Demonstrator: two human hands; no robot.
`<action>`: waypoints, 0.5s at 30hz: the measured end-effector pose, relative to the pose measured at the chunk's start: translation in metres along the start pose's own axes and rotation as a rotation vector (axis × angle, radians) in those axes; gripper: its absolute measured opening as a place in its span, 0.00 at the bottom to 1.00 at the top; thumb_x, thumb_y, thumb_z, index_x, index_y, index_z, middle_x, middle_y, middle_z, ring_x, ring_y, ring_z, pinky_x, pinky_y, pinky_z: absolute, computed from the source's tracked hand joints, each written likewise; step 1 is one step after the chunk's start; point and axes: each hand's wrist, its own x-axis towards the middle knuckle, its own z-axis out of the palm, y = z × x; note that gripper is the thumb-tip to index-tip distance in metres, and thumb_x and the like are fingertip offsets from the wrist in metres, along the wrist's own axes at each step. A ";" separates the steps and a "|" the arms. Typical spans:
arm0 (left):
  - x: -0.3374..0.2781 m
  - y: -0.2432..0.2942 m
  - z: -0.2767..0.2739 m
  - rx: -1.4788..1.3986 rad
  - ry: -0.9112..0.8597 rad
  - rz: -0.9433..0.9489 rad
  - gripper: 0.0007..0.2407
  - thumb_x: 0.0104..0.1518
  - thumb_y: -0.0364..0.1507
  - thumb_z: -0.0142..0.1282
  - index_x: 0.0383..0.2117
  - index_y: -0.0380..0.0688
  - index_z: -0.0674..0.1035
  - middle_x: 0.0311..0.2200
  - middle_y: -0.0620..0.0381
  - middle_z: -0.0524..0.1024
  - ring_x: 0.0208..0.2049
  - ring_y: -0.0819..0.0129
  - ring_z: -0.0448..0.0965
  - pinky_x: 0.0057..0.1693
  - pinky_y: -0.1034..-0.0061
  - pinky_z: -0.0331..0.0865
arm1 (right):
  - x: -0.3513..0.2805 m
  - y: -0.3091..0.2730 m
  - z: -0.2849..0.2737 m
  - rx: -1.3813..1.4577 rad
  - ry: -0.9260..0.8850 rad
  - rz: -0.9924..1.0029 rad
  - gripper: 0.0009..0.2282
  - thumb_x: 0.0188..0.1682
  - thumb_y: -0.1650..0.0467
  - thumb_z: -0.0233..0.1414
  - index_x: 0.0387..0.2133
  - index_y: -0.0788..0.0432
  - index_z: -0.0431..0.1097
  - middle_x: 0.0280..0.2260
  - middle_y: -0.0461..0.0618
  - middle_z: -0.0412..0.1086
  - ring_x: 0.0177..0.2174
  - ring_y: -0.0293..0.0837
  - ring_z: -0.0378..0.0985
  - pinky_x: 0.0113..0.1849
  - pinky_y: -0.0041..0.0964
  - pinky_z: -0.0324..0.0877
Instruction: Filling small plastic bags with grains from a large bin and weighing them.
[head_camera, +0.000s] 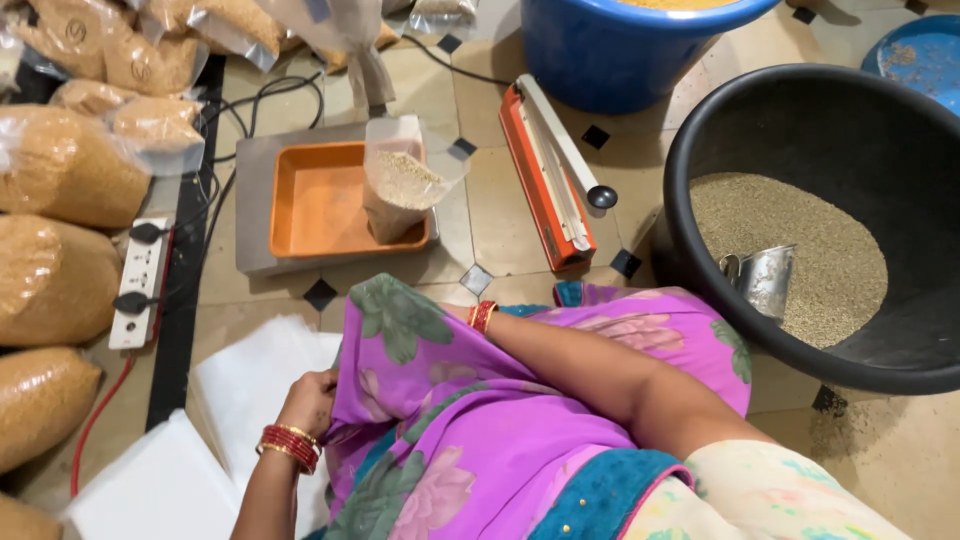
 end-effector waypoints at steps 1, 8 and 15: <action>-0.005 0.004 0.002 -0.006 -0.054 0.043 0.11 0.54 0.27 0.56 0.42 0.43 0.84 0.36 0.41 0.84 0.39 0.54 0.87 0.49 0.69 0.76 | -0.005 0.002 0.000 -0.006 0.009 0.004 0.17 0.54 0.68 0.54 0.55 0.59 0.71 0.47 0.50 0.78 0.46 0.42 0.78 0.48 0.39 0.73; -0.005 -0.010 0.034 -0.148 -0.119 0.135 0.10 0.51 0.25 0.57 0.37 0.35 0.83 0.34 0.38 0.85 0.38 0.52 0.86 0.47 0.67 0.75 | -0.006 0.007 0.001 -0.015 0.042 -0.006 0.15 0.54 0.66 0.54 0.51 0.62 0.73 0.45 0.49 0.78 0.44 0.37 0.78 0.47 0.35 0.72; 0.012 -0.051 0.091 0.066 0.112 0.124 0.09 0.55 0.25 0.52 0.39 0.36 0.80 0.37 0.32 0.80 0.43 0.35 0.79 0.51 0.53 0.72 | -0.039 -0.114 -0.008 -0.227 0.271 0.147 0.12 0.51 0.66 0.53 0.41 0.62 0.79 0.38 0.47 0.80 0.37 0.32 0.78 0.42 0.29 0.71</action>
